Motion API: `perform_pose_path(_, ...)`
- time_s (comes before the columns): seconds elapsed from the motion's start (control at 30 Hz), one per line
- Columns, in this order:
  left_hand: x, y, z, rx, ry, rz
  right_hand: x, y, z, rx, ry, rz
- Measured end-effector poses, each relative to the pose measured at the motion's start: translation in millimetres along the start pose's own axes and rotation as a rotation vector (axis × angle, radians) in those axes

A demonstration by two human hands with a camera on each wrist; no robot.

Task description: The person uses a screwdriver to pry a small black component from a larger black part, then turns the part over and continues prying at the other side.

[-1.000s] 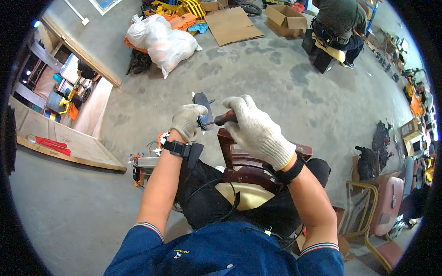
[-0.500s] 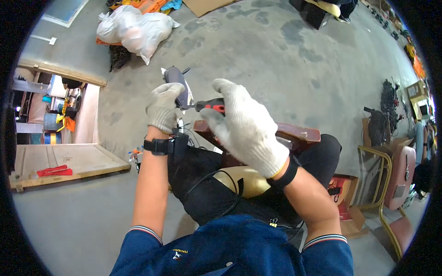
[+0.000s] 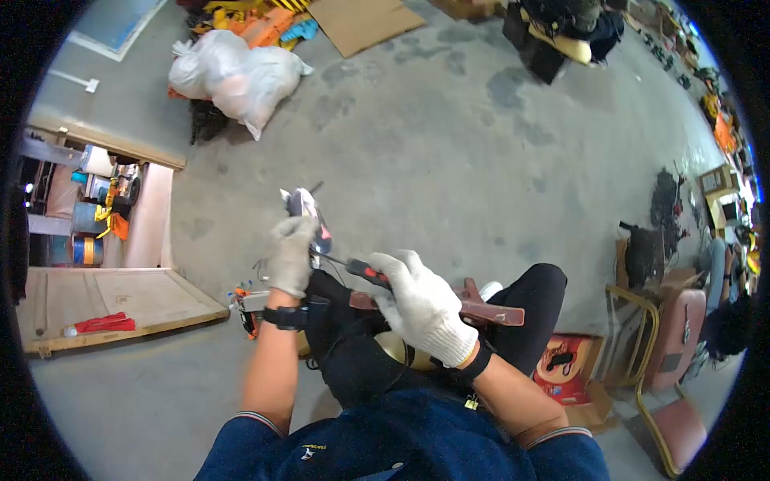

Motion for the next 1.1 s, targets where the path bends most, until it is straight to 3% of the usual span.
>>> perform_pose_path(0.13, -1.5, 2.4, 0.9, -0.02, 0.007, -0.035, -9.0, -6.9, -5.9, -0.027, -0.009, -0.079)
perform_pose_path(0.23, 8.1, 6.3, -0.7, 0.008, -0.008, -0.027, -8.7, -6.5, -5.2, -0.087, -0.095, -0.021)
perform_pose_path(0.27, 12.9, 4.8, 0.8, 0.077, 0.127, 0.013, -7.4, -3.8, -3.1, -0.091, -0.054, -0.027)
perform_pose_path(0.37, -2.1, 13.2, -6.0, 0.112, 0.092, -0.06, -0.6, 6.1, 17.2, -0.177, -0.064, -0.126)
perform_pose_path(0.5, -18.0, 24.8, -8.8, 0.004, 0.186, -0.067, 0.2, 11.3, 30.1, -0.301, -0.185, -0.186)
perform_pose_path(0.57, -19.3, 29.7, -4.1, -0.063, 0.205, -0.035, 3.7, 19.5, 41.3, -0.358, -0.157, -0.16)
perform_pose_path(0.7, -28.7, 36.5, -4.1, 0.067, 0.419, -0.089, 2.5, 33.9, 66.0, -0.417, -0.085, -0.153)
perform_pose_path(0.8, -30.0, 39.6, 9.7, -0.061, 0.448, -0.004, 3.2, 39.8, 84.1, -0.421, 0.009, -0.097)
perform_pose_path(0.9, -40.6, 54.5, -0.6, -0.045, 0.549, 0.051, 9.4, 51.9, 101.5, -0.383, 0.196, -0.103)
perform_pose_path(0.97, -32.3, 22.8, 21.9, 0.641, 0.32, -0.096, -4.4, 49.2, 113.2, -0.382, 0.095, -0.179)
perform_pose_path(1.0, -20.8, 29.1, 20.9, 0.009, 0.563, 0.041, -4.3, 47.6, 114.5, -0.423, 0.107, -0.188)
perform_pose_path(1.1, -28.0, 48.8, -1.7, -0.021, 0.531, 0.08, 4.8, 43.0, 108.7, -0.492, 0.139, -0.109)
Point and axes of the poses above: each hand's wrist, its own y-axis away from the middle knuckle, its own x-axis out of the palm, z = x × y, the point moved 8 cm from there along -y, towards the middle knuckle, and after that the axes turned 9 degrees about -z, right-handed, at the moved point
